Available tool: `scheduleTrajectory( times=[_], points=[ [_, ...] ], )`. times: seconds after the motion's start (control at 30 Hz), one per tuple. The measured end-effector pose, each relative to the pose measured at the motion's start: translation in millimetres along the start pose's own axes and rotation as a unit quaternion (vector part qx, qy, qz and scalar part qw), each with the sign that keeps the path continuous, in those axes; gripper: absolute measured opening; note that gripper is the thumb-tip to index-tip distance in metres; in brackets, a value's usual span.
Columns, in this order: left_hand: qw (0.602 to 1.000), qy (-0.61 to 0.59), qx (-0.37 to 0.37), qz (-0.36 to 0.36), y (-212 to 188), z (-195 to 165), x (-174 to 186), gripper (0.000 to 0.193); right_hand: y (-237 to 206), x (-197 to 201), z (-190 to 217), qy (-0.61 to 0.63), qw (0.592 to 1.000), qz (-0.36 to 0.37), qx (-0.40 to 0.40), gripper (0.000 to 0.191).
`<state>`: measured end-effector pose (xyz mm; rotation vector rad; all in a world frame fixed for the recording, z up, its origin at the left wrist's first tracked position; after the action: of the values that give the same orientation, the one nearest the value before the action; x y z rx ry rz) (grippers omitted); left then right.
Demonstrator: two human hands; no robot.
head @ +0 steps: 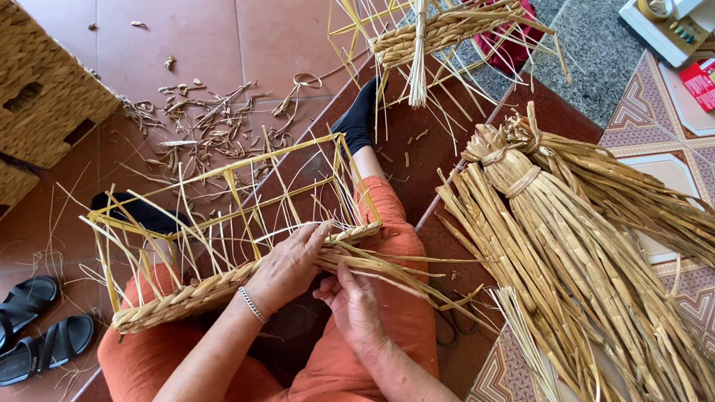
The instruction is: The person sits on the floor weaving a basket: they hold a bamboo frame on their lap, weave palm-leaf strips around the frame by hand, pull strips tight, and add new strips from a pile beside them to build up the woven side wall.
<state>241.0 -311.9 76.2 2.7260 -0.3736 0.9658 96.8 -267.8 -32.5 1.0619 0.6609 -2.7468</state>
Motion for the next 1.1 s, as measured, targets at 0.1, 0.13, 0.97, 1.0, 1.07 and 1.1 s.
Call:
scheduleTrajectory(
  times=[0.1, 0.13, 0.97, 1.0, 1.07, 1.1],
  points=[
    [0.999, 0.042, -0.016, 0.002, -2, 4, -7, 0.061, -7, -3, -1, -0.061, 0.998, -0.028, 0.014, 0.024],
    [0.999, 0.046, -0.028, 0.005, -3, 5, -8, 0.059, -11, -8, 3, -0.135, 0.989, -0.025, 0.058, 0.024],
    [0.989, -0.087, 0.075, -0.093, 4, 12, -2, 0.014, 38, -53, 107, -0.621, 0.69, 0.131, 0.347, 0.024],
    [0.989, -0.088, 0.066, -0.1, 3, 10, -1, 0.016, 39, -53, 106, -0.595, 0.684, 0.145, 0.396, 0.019],
    [0.988, -0.091, 0.045, -0.115, 3, 7, 1, 0.021, 49, -41, 102, -0.55, 0.781, 0.118, 0.273, 0.017],
    [0.988, -0.087, 0.094, -0.086, 4, 11, 1, 0.02, 53, -35, 100, -0.522, 0.821, 0.104, 0.207, 0.017]
  ],
)
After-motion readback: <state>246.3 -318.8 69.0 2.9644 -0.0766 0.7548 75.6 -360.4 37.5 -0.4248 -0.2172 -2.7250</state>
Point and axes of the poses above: each hand's wrist, its own y-axis towards the middle knuckle, its own x-axis out of the back of the hand, z = x × y, the point moved 3 cm from there along y, towards the middle knuckle, and after that the axes turned 10 degrees about -y, right-handed, at the moved point
